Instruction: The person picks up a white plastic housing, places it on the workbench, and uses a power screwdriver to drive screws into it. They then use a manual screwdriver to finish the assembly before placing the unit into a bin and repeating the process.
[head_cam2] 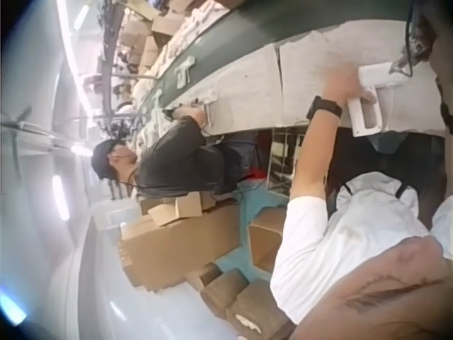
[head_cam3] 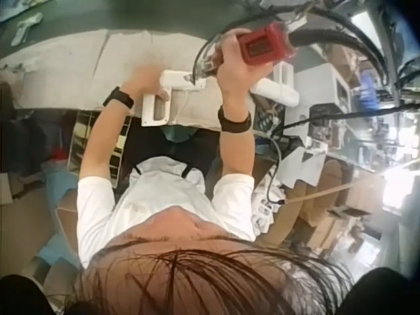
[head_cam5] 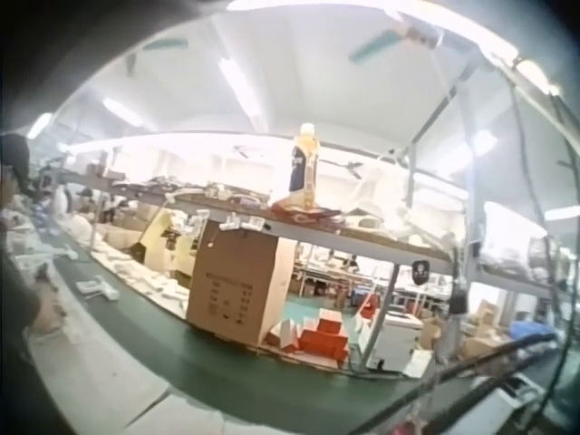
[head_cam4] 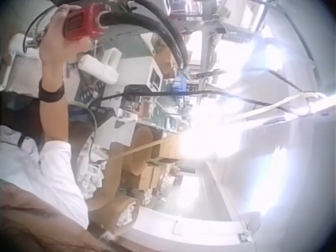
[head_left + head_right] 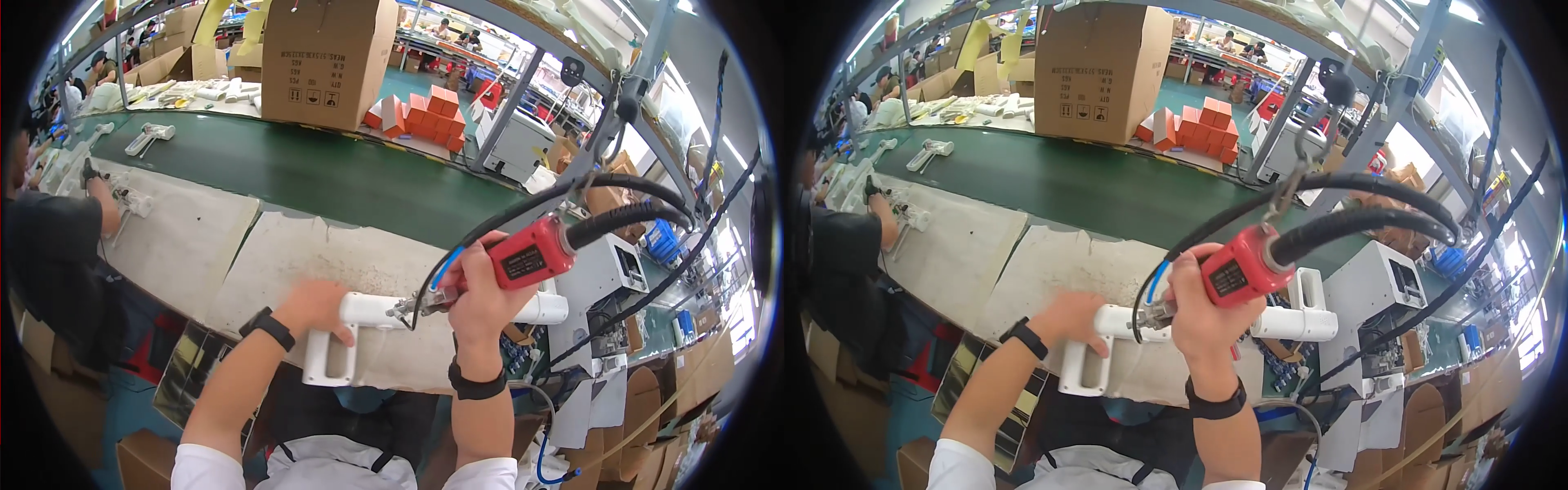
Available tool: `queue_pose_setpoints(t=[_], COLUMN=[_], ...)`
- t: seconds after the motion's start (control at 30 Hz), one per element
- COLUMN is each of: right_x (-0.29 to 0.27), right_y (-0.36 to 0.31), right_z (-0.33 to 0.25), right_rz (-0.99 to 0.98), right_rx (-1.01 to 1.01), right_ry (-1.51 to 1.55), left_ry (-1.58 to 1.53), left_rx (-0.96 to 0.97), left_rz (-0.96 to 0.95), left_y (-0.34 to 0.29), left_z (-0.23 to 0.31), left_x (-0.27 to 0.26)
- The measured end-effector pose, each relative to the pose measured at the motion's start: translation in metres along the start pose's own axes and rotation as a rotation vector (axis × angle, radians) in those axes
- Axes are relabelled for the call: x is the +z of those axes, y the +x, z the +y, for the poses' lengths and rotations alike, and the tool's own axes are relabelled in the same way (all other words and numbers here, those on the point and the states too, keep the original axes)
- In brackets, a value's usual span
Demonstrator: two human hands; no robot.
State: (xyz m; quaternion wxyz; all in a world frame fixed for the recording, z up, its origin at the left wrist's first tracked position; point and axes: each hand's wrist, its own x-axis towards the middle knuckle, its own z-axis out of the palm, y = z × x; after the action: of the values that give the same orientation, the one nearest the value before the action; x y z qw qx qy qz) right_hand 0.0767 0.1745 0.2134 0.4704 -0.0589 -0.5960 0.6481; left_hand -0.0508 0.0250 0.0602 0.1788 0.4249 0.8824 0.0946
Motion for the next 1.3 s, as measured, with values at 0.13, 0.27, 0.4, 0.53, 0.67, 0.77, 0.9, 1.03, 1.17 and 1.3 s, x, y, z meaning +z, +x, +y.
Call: queue_pose_setpoints(t=[0.13, 0.27, 0.4, 0.53, 0.67, 0.77, 0.9, 1.03, 1.17, 1.3], right_x=[0.016, 0.017, 0.019, 0.020, 0.022, 0.019, 0.010, 0.003, -0.004, -0.006], right_y=[0.004, 0.010, 0.015, 0.010, 0.005, 0.002, 0.003, 0.001, -0.001, -0.006], right_z=[0.021, 0.038, 0.052, 0.080, 0.091, 0.095, 0.058, 0.010, 0.020, 0.051], right_rz=[-0.029, -0.039, -0.044, -0.014, -0.080, -0.086, -0.047, -0.018, -0.051, -0.028], right_rx=[-0.005, 0.056, 0.060, 0.135, 0.153, 0.119, 0.016, 0.029, 0.034, 0.090], right_ry=[0.006, -0.050, -0.029, 0.002, -0.072, -0.093, -0.028, -0.002, -0.068, -0.057], left_ry=[-0.083, -0.106, -0.073, -0.113, -0.140, -0.157, -0.204, -0.133, -0.113, -0.099], left_rx=[0.024, 0.010, 0.003, 0.021, -0.029, -0.054, -0.033, 0.013, -0.014, -0.005], left_rz=[0.009, 0.008, 0.017, 0.100, 0.123, 0.097, 0.126, 0.170, 0.112, 0.143], left_y=[0.009, 0.012, 0.013, 0.019, 0.012, 0.008, 0.023, 0.040, 0.037, 0.040], left_z=[0.025, 0.039, 0.037, 0.032, 0.039, 0.041, 0.032, 0.029, 0.035, 0.034], left_x=[0.010, 0.004, 0.006, 0.018, 0.010, 0.011, 0.022, 0.028, 0.017, 0.020])
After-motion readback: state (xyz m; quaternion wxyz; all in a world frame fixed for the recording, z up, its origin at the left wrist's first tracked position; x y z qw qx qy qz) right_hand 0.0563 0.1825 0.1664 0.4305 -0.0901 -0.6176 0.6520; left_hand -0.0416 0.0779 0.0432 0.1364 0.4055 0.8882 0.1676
